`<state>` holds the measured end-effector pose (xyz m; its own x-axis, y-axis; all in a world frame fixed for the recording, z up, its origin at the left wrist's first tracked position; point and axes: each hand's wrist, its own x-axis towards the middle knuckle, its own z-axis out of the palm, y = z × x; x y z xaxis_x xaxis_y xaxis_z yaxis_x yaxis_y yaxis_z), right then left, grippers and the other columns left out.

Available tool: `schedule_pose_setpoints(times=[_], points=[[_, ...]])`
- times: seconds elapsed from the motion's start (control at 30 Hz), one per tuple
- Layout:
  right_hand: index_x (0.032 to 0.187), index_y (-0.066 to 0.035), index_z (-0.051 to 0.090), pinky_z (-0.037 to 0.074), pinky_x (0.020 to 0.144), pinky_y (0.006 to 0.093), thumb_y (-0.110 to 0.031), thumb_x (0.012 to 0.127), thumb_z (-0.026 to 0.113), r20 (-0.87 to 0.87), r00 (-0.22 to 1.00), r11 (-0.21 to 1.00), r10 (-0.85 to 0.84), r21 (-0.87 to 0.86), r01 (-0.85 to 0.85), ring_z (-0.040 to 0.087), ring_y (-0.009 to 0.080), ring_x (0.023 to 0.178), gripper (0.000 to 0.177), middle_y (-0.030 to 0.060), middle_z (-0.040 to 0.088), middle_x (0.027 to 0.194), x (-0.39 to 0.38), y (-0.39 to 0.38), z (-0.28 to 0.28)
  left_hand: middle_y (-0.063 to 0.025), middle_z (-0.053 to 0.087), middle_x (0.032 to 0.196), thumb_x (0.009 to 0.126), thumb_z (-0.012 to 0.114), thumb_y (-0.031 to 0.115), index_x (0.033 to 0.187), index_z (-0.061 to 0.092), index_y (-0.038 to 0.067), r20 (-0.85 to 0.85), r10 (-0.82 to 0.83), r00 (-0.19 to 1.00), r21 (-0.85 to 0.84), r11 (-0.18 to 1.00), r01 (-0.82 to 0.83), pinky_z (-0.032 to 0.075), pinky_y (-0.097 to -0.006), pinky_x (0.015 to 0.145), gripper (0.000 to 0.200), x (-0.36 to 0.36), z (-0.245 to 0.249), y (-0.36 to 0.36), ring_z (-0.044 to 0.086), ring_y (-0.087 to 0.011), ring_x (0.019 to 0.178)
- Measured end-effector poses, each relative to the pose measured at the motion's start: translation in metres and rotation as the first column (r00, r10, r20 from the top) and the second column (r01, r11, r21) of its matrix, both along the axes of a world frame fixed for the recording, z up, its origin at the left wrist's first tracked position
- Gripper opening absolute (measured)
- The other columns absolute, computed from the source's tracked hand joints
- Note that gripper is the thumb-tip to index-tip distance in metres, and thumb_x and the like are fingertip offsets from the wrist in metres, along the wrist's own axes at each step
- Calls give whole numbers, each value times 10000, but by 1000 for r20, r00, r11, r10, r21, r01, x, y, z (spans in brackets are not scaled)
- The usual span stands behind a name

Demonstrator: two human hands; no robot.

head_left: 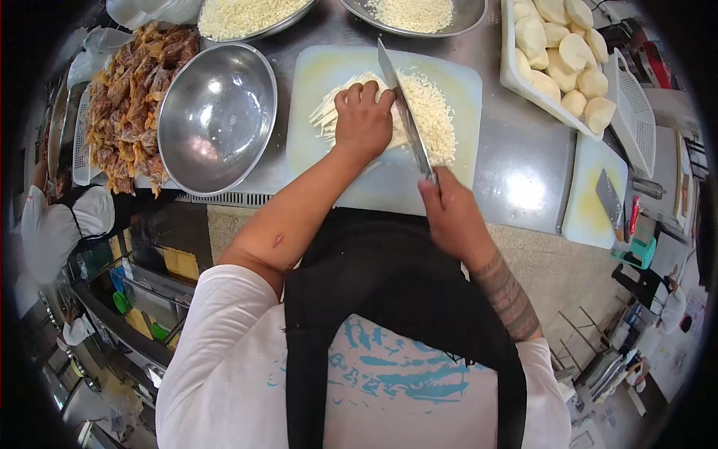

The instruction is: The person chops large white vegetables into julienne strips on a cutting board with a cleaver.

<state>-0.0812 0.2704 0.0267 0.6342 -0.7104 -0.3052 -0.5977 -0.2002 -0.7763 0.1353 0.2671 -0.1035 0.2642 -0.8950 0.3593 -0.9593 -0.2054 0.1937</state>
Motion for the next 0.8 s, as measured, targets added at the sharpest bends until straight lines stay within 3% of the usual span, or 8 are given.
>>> schedule_pose_setpoints(times=[0.1, 0.17, 0.23, 0.3, 0.4, 0.53, 0.67, 0.8], points=[[1108, 35, 569, 522, 759, 580, -261, 1095, 564, 23, 1000, 998, 15, -59, -13, 675, 532, 885, 296, 326, 686, 913, 7, -5, -32, -98, 629, 1251, 868, 679, 160, 1120, 701, 147, -31, 3, 1000, -30, 1000, -4, 381, -531, 1048, 254, -3, -3, 2, 553, -325, 1205], [1143, 33, 566, 520, 759, 583, -262, 1101, 550, -89, 995, 999, 32, -13, -34, 672, 535, 881, 299, 328, 685, 928, 19, -21, -47, -94, 627, 1263, 869, 682, 164, 1124, 701, 150, -25, 5, 1000, -4, 1000, -5, 377, -531, 1060, 256, -1, 4, 2, 549, -327, 1220], [1117, 30, 563, 514, 745, 584, -284, 1109, 537, -9, 999, 996, 43, -73, -43, 669, 533, 870, 315, 327, 677, 899, 9, -9, -18, -94, 626, 1268, 872, 680, 165, 1127, 700, 150, -32, 8, 999, -7, 1000, -9, 375, -533, 1063, 257, 0, 0, 1, 548, -329, 1225], [1068, 29, 555, 509, 739, 584, -295, 1109, 538, 103, 995, 1000, 6, 22, -9, 661, 536, 868, 327, 328, 670, 889, 0, 3, 0, -93, 624, 1273, 874, 679, 165, 1130, 699, 150, -45, 5, 999, -11, 1000, -5, 373, -534, 1066, 257, 1, -1, -1, 547, -332, 1231], [1082, 34, 557, 509, 748, 582, -273, 1103, 551, 2, 1000, 999, 0, -40, 0, 655, 548, 873, 308, 329, 671, 898, 25, -13, -46, -97, 616, 1283, 876, 680, 161, 1132, 697, 146, -69, 2, 998, 9, 1000, -1, 368, -536, 1067, 257, -3, -2, 5, 543, -337, 1232], [1086, 36, 556, 509, 788, 589, -283, 1109, 530, 45, 999, 999, 25, -32, -24, 652, 552, 905, 320, 336, 675, 919, 10, -2, -1, -104, 605, 1299, 873, 691, 155, 1141, 691, 144, -83, -7, 997, 2, 1000, 7, 362, -538, 1068, 267, 1, -2, 3, 533, -341, 1248], [1083, 41, 556, 508, 803, 593, -272, 1106, 534, 3, 1000, 999, 2, -44, -2, 655, 550, 925, 315, 350, 675, 962, 18, -2, -39, -112, 606, 1294, 872, 693, 147, 1148, 688, 143, -83, -17, 996, -14, 1000, 16, 364, -536, 1062, 276, 1, 0, 2, 533, -343, 1251], [1080, 54, 552, 512, 790, 583, -255, 1099, 549, 17, 1000, 999, -2, 51, 1, 657, 550, 923, 310, 356, 675, 954, 17, 0, -3, -99, 613, 1213, 875, 657, 151, 1126, 702, 155, -64, -29, 998, -52, 998, 26, 355, -540, 1053, 255, 2, -4, 2, 541, -327, 1203]])
